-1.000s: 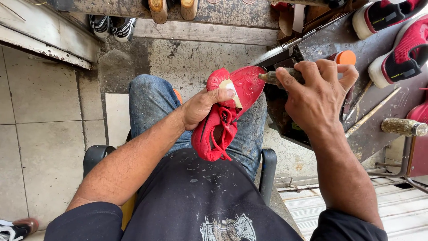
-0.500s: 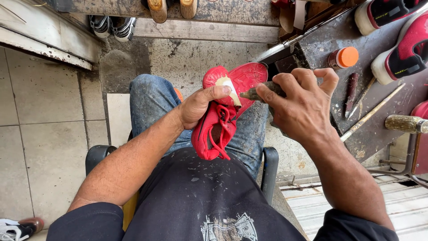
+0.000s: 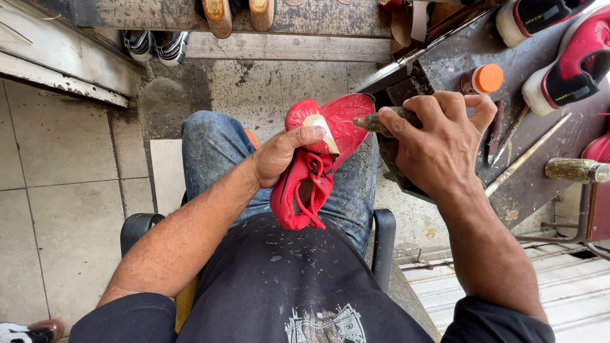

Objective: Applying adhesive to the sole of a red sneaker using a wooden applicator stick

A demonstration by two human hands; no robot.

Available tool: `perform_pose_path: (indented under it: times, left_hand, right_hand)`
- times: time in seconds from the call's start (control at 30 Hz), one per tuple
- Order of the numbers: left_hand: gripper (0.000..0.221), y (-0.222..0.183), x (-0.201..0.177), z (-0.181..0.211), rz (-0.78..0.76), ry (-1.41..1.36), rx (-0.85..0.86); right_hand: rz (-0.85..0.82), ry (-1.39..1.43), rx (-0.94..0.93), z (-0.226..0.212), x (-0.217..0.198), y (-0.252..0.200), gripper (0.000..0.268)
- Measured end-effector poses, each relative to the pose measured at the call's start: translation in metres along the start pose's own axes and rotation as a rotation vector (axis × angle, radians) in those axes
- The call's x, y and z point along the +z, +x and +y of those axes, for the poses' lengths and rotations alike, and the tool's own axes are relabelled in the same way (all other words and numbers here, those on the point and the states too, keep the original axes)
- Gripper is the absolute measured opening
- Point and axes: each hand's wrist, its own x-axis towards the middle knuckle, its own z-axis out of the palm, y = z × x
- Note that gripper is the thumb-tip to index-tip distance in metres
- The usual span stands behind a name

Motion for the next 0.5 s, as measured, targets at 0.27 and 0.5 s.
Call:
perform_pose_path:
  times: [0.27, 0.5]
  left_hand:
    - [0.042, 0.002, -0.003, -0.004, 0.023, 0.022, -0.008]
    - [0.023, -0.01, -0.012, -0.022, 0.135, 0.124, 0.072]
  right_hand:
    - [-0.031, -0.028, 0.119, 0.003, 0.015, -0.03, 0.045]
    - [0.141, 0.777, 0.746, -0.031, 0.069, -0.106, 0.067]
